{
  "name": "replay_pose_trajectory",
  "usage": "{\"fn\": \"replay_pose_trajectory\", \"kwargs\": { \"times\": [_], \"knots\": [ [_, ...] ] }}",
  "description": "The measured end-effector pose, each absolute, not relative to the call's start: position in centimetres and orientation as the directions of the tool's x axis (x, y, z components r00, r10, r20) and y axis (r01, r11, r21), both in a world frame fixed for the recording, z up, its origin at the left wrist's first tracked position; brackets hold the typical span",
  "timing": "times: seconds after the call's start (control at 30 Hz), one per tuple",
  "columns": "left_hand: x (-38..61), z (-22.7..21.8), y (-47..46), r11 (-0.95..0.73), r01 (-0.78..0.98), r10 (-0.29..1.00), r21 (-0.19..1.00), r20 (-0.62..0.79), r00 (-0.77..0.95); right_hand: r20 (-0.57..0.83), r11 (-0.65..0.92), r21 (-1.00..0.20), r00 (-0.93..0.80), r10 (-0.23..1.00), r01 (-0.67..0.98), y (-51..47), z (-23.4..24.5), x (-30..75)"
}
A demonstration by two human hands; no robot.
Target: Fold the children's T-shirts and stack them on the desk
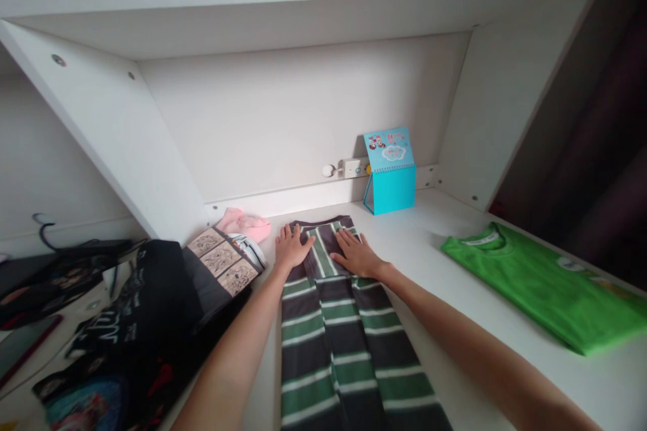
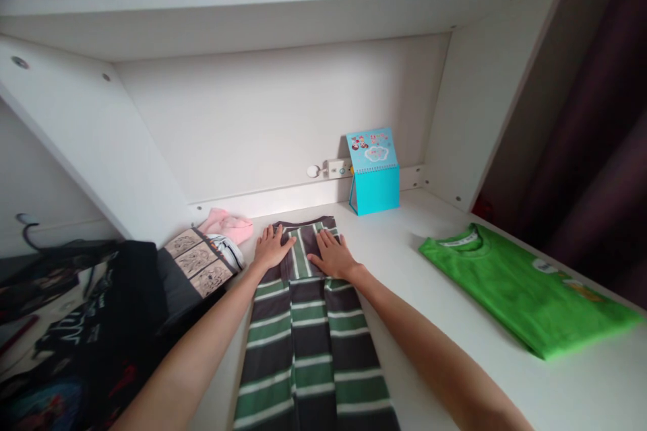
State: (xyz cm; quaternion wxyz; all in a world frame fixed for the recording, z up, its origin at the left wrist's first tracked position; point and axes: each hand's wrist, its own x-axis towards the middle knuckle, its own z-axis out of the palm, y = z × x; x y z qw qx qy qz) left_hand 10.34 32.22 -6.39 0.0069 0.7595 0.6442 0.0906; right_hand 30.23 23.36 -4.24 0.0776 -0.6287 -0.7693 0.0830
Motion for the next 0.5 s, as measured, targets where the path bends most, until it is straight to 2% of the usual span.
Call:
{"fn": "replay_pose_trajectory", "kwargs": {
  "times": [0.1, 0.2, 0.33, 0.43, 0.5],
  "knots": [
    [10.3, -6.6, 32.4, -0.187, 0.973, 0.977, 0.136, 0.13, 0.17, -0.032, 0.397, -0.282, -0.422, 0.906, 0.873, 16.3, -3.0, 30.8],
    [10.3, -6.4, 32.5, -0.192, 0.969, 0.978, 0.153, 0.114, 0.176, -0.047, 0.49, -0.361, -0.541, 0.84, 0.793, 8.2, -2.2, 31.8],
    [10.2, -5.2, 32.3, -0.186, 0.955, 0.981, 0.233, 0.097, 0.168, -0.023, 0.496, -0.454, -0.567, 0.823, 0.74, -0.4, -4.0, 33.2],
    [10.0, -3.8, 31.5, -0.185, 0.923, 0.982, 0.338, 0.11, 0.157, -0.008, 0.486, -0.465, -0.552, 0.834, 0.74, -4.1, -6.1, 33.9],
    [10.1, -3.0, 29.9, -0.206, 0.912, 0.977, 0.355, 0.126, 0.171, -0.009, 0.496, -0.463, -0.563, 0.826, 0.735, -5.4, -6.4, 34.2]
  ]
}}
